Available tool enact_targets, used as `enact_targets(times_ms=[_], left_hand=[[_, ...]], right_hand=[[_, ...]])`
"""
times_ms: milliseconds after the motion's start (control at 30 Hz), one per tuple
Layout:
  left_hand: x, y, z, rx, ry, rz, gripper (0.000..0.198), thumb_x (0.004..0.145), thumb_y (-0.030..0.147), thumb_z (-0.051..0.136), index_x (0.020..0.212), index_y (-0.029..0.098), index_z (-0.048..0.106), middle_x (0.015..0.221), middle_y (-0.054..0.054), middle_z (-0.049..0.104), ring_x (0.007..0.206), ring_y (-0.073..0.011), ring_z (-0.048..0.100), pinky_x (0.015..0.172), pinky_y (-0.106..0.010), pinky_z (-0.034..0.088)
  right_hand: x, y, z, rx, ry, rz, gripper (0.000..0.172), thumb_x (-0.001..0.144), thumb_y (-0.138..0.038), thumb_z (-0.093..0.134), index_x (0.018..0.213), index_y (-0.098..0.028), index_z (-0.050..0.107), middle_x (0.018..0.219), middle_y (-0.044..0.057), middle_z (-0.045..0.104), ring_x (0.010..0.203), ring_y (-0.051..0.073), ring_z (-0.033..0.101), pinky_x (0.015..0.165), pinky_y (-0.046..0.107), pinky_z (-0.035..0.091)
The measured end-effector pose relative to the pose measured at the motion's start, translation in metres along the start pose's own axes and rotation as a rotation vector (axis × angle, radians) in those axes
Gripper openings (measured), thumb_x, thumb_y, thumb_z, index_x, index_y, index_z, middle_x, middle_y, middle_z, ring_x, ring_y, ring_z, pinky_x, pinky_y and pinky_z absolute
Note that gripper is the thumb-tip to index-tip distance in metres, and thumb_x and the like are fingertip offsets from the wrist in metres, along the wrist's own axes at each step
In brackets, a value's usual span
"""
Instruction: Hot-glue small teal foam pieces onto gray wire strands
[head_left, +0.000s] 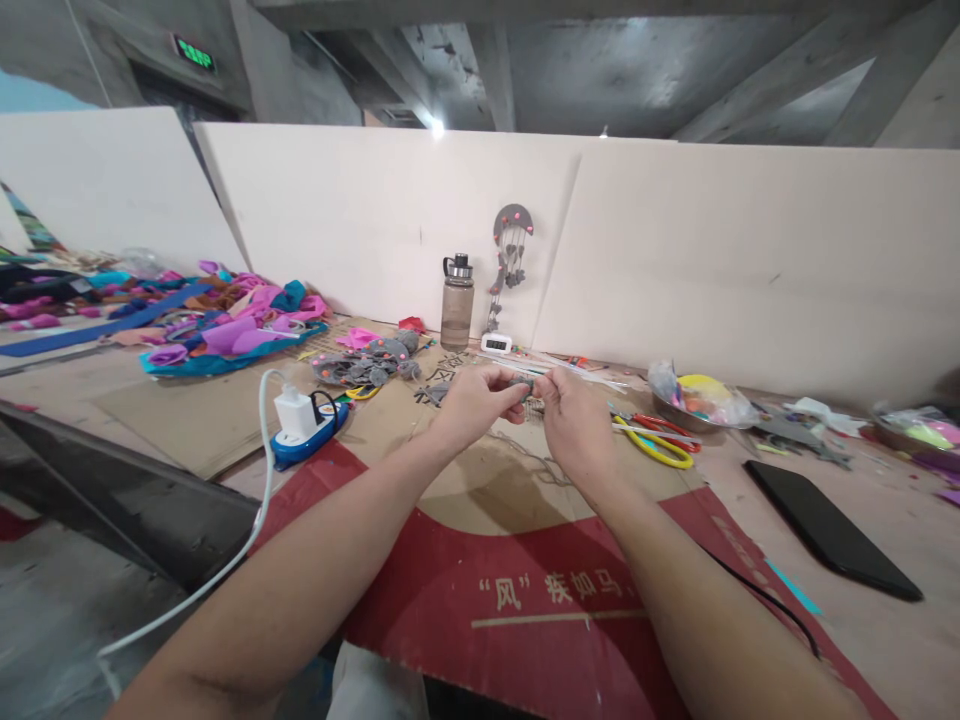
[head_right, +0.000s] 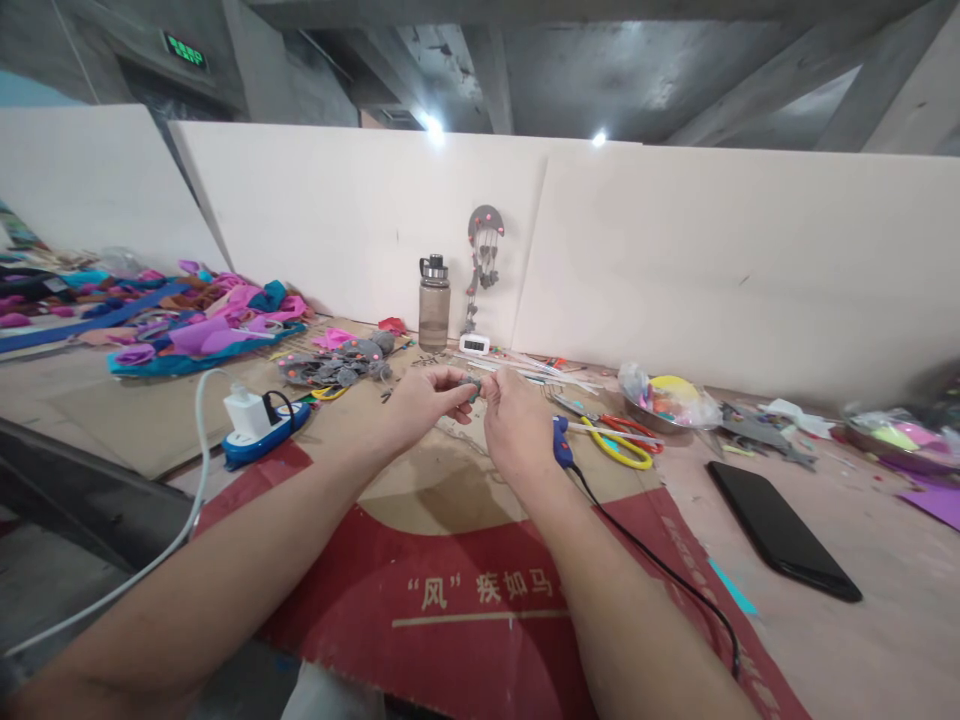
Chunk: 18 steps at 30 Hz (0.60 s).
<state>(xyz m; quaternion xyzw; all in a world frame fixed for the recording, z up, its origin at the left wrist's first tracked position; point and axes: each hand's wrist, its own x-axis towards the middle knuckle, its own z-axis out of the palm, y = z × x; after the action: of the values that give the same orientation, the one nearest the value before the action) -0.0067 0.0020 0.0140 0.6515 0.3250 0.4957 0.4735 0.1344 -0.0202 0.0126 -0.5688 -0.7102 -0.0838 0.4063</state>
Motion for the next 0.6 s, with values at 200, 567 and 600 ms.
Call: enact_targets(times_ms=[200, 567, 600], left_hand=[[0.0000, 0.0007, -0.0001, 0.008, -0.023, 0.030, 0.013, 0.075, 0.024, 0.063, 0.075, 0.011, 0.066, 0.063, 0.000, 0.061, 0.052, -0.0069, 0.058, 0.055, -0.019, 0.052], [0.0024, -0.0069, 0.0007, -0.027, -0.044, 0.031, 0.011, 0.074, 0.020, 0.063, 0.080, 0.011, 0.067, 0.063, 0.000, 0.064, 0.052, -0.0088, 0.060, 0.059, -0.024, 0.054], [0.0023, -0.0065, 0.0004, -0.027, -0.055, 0.035, 0.012, 0.074, 0.021, 0.064, 0.080, 0.011, 0.067, 0.065, -0.001, 0.064, 0.053, -0.0090, 0.060, 0.059, -0.024, 0.054]], right_hand=[[0.0012, 0.0010, -0.0002, 0.122, -0.042, 0.080, 0.033, 0.092, -0.038, 0.036, 0.067, -0.021, 0.052, 0.059, 0.000, 0.054, 0.057, 0.015, 0.046, 0.056, 0.026, 0.027], [0.0038, 0.0056, 0.0053, 0.175, -0.051, 0.069, 0.036, 0.089, -0.043, 0.038, 0.061, -0.021, 0.044, 0.058, -0.001, 0.051, 0.056, 0.014, 0.042, 0.055, 0.026, 0.025], [0.0039, 0.0055, 0.0051, 0.175, -0.051, 0.067, 0.036, 0.089, -0.043, 0.038, 0.061, -0.021, 0.043, 0.058, -0.002, 0.050, 0.055, 0.013, 0.042, 0.055, 0.026, 0.025]])
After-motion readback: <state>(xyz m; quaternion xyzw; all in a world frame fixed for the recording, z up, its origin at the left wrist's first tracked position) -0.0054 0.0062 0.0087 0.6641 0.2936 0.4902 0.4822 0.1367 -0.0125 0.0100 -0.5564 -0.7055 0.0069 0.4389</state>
